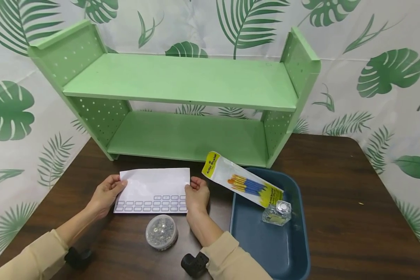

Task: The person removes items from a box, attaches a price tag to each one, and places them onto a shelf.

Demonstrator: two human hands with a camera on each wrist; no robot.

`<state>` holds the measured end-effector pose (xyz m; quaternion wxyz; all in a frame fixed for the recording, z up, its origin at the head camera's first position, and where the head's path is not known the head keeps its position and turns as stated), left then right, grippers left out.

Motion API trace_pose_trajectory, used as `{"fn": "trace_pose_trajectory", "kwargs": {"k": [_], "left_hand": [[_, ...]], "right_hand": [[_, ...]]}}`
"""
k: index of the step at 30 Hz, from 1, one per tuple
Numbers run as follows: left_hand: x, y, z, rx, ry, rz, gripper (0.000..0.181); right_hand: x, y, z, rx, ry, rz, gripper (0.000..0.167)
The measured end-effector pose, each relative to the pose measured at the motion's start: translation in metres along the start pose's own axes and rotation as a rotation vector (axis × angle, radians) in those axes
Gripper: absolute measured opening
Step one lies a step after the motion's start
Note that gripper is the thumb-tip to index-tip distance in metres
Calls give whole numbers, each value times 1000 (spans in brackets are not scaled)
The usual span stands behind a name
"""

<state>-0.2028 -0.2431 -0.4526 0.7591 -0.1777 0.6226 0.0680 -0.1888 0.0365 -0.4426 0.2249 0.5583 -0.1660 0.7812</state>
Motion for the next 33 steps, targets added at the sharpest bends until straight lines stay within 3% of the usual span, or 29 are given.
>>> {"fn": "trace_pose_trajectory", "kwargs": {"k": [13,26,33], "left_hand": [[1,2,0,-8,-25,-24,17],[9,6,2,88,-113,-13,36],[5,5,2,82,-66,-49,27]], "right_hand": [[-5,4,-4,24,43,38,22],[-6,1,-8,8,53,21,21],[-7,2,-12,7,63,19,19]]}}
Point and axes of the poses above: each hand's wrist, its own z-axis away from the middle knuckle, its own y-axis out of the palm, x = y × z, the point moved 9 cm from there along -z, towards the middle knuckle, and after that the axes turned 12 degrees about -x, right-handed, at the moved point
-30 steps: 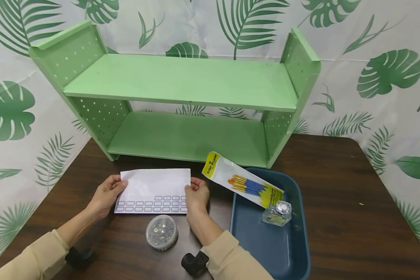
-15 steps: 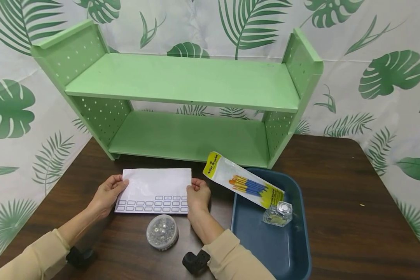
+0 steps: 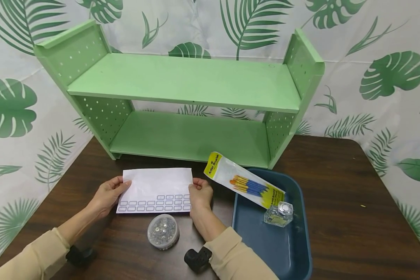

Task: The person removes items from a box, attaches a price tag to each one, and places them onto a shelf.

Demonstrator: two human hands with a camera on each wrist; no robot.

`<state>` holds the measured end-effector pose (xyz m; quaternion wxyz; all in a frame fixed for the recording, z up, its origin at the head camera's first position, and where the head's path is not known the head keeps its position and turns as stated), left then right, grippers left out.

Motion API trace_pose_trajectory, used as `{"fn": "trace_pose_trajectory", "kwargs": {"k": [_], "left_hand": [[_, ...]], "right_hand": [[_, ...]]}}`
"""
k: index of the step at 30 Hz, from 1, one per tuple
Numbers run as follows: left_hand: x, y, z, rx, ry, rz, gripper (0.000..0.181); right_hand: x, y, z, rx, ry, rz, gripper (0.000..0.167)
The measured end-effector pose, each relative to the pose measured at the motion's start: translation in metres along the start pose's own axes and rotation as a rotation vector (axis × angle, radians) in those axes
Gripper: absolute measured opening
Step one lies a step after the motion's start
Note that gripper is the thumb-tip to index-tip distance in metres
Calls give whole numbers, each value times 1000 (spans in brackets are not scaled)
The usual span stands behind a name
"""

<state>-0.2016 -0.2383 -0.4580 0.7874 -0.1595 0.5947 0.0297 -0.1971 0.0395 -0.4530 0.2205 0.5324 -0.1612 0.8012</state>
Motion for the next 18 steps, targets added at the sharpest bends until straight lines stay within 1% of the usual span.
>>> {"fn": "trace_pose_trajectory", "kwargs": {"k": [3,5,11,18], "left_hand": [[-4,0,0,-24,27,-23,26],[-5,1,0,-33,40,-22,27],[-7,6,0,-34,40,2,25],[-12,5,0,-63,82,-3,24]], "right_hand": [[0,0,0,0,0,-7,20],[1,-1,0,-1,0,-12,20],[2,0,-1,1,0,-19,19],[6,0,3,32,-20,57,17]]}}
Point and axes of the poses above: each hand's wrist, its own z-axis away from the middle knuckle, its own y-axis out of the palm, x = y × z, the point moved 9 cm from there along -z, towards the middle knuckle, and after that the axes turned 12 degrees about -x, right-handed, at the moved point
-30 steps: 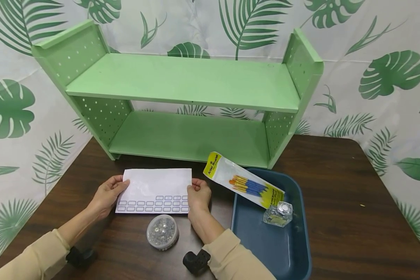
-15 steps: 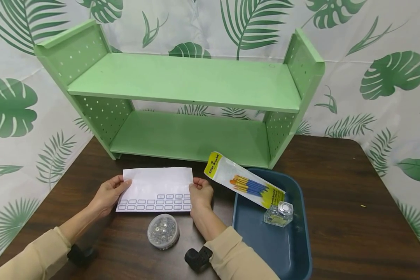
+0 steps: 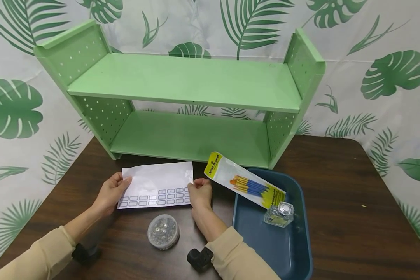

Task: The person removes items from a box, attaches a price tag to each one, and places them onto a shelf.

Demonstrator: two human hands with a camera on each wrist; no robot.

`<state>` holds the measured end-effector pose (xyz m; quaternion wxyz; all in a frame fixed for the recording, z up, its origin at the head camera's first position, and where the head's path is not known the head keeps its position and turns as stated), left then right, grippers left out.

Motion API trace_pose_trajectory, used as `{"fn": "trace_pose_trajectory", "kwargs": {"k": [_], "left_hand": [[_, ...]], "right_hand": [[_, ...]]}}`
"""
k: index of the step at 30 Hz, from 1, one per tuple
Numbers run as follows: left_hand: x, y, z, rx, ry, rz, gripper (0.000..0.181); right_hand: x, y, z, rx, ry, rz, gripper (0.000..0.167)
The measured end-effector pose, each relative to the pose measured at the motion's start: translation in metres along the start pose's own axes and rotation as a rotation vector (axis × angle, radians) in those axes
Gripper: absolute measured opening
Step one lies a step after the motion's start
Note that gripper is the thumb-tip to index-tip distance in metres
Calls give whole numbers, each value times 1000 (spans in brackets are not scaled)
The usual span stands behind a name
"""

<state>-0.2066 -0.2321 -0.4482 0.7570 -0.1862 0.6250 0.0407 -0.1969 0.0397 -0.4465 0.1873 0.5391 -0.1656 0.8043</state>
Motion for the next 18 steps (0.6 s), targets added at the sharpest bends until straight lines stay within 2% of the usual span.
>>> {"fn": "trace_pose_trajectory", "kwargs": {"k": [7,13,18], "left_hand": [[-1,-2,0,-13,11,-16,23],[-4,-4,1,-37,28,-26,23],[-5,-3,2,-31,39,-38,23]], "right_hand": [[5,1,5,35,-55,39,19],[13,2,9,33,-178,92,26],[20,1,12,1,-266,140,23]]}}
Point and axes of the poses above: each hand's wrist, its own z-axis away from the middle knuckle, its own y-axis out of the palm, x = y × z, the point moved 9 cm from there along -z, towards the middle knuckle, and after that the axes turned 12 degrees about -x, right-handed, at the moved point
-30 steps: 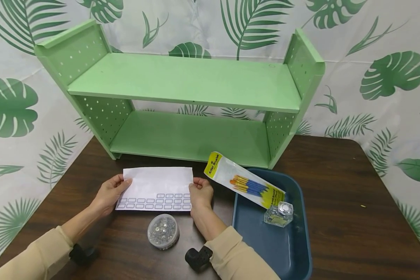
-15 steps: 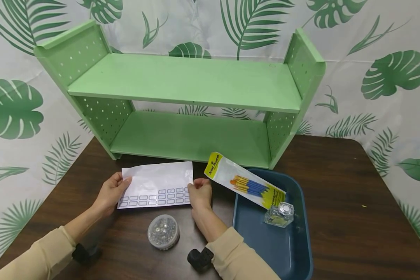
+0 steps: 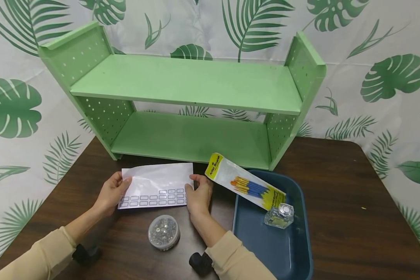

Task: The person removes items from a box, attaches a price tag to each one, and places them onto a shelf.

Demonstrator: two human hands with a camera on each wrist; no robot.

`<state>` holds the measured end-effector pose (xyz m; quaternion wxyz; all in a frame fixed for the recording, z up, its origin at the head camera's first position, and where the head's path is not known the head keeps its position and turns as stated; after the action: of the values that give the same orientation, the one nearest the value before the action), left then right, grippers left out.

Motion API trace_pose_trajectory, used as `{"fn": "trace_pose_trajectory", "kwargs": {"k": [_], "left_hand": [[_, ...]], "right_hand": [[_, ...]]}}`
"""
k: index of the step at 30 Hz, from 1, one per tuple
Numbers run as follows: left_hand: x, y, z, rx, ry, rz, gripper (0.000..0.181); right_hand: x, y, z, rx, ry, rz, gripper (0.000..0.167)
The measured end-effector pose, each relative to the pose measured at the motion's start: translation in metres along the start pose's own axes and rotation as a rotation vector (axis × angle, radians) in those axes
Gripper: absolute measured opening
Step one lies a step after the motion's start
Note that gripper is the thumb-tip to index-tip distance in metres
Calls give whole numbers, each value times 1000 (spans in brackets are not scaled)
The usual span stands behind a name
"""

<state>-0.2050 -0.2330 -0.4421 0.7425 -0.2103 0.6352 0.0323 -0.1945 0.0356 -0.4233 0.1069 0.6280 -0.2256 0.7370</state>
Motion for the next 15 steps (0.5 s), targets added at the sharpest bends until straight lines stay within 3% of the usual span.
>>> {"fn": "trace_pose_trajectory", "kwargs": {"k": [3,10,15], "left_hand": [[0,2,1,4,-2,10,22],[0,12,5,51,-39,78,24],[0,18,7,80,-49,96,25]], "right_hand": [[3,3,2,19,-36,-5,20],[4,20,11,179,-106,14,16],[8,23,15,206,-170,60,15]]}}
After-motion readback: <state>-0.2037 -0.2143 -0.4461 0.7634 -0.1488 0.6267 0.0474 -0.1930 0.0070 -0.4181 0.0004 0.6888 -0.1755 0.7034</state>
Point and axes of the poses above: each hand's wrist, its own z-axis away from the middle knuckle, its own y-axis out of the palm, x = y × z, the point moved 9 cm from there along -z, towards the middle knuckle, and after that the axes turned 12 degrees about -x, right-handed, at the moved point
